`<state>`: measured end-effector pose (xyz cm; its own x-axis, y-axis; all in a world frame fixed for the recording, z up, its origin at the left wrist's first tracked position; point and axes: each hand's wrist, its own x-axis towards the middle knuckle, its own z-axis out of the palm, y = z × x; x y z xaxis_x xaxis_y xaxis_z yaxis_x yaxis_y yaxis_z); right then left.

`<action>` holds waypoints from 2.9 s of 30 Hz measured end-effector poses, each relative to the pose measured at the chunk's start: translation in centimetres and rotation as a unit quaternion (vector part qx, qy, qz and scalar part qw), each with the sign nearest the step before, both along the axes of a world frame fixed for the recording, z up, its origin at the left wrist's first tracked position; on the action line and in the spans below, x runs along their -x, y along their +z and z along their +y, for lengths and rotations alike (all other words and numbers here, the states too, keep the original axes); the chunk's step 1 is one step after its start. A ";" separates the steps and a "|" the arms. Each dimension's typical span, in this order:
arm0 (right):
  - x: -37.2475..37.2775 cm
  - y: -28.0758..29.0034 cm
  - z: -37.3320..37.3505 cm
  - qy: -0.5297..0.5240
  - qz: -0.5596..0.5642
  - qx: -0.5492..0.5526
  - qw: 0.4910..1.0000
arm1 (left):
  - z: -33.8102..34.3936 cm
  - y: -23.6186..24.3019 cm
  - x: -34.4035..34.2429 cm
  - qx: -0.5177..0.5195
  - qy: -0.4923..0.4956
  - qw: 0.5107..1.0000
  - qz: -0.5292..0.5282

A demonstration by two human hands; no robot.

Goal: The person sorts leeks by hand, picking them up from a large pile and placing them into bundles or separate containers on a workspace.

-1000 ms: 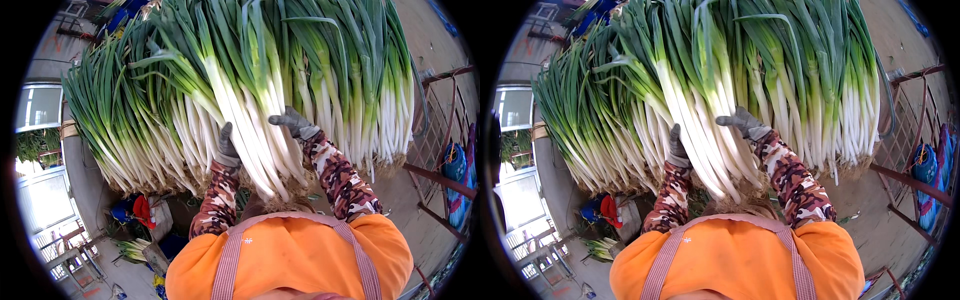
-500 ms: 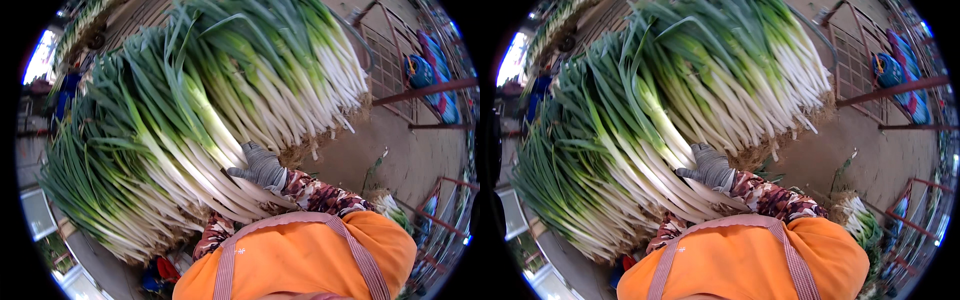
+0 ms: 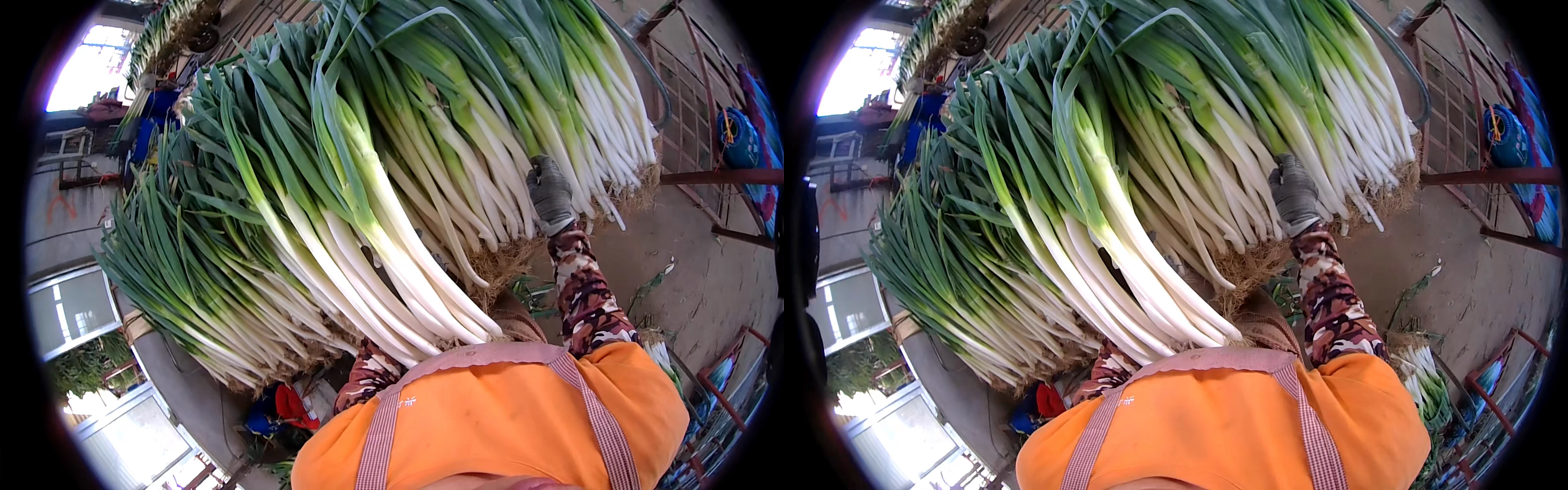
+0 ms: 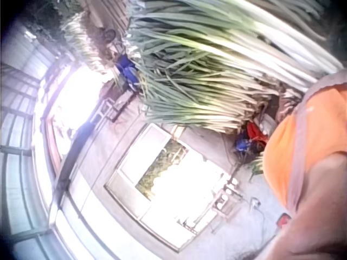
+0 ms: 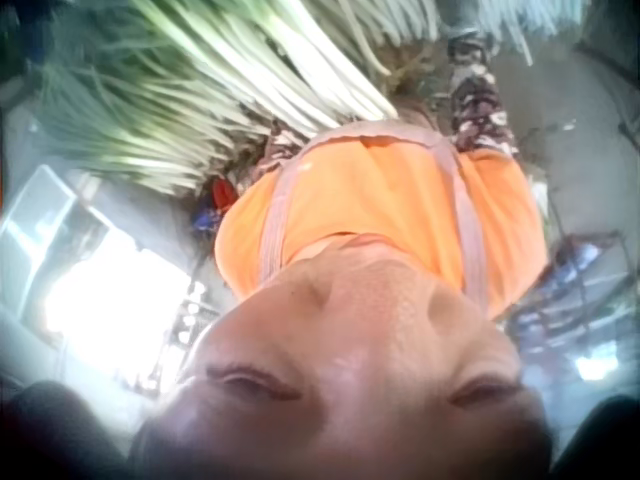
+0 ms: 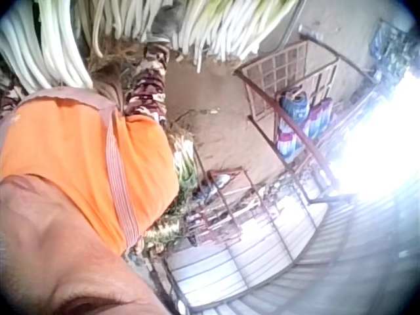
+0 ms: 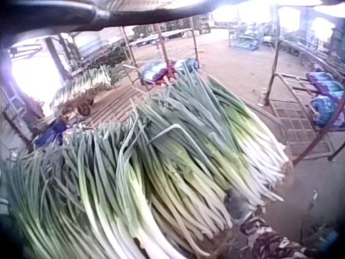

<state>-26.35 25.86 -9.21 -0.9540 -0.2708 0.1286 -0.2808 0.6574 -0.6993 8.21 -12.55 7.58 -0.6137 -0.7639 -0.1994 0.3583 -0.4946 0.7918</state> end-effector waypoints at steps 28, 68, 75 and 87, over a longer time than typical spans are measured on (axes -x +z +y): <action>-13.3 2.6 -11.5 0.186 -0.395 0.274 0.857 | 8.7 -11.4 3.2 -0.126 -0.058 0.990 -0.014; -14.4 9.5 -18.7 0.133 -0.588 0.320 0.731 | 0.1 -2.7 5.1 -0.258 -0.298 0.918 -0.044; -20.7 1.8 -7.8 0.392 -0.424 0.498 0.647 | 7.4 -14.4 -6.2 -0.028 -0.253 0.953 0.167; -18.2 6.0 -15.3 0.196 -0.536 0.336 0.749 | 4.3 -4.5 2.9 -0.173 -0.297 0.938 -0.051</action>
<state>-8.12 10.57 -3.23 -0.4696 -0.7755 -0.4221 0.5999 0.0705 -0.7970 5.32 -8.24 3.10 -0.8746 -0.1721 -0.4533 -0.1307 -0.8167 0.5621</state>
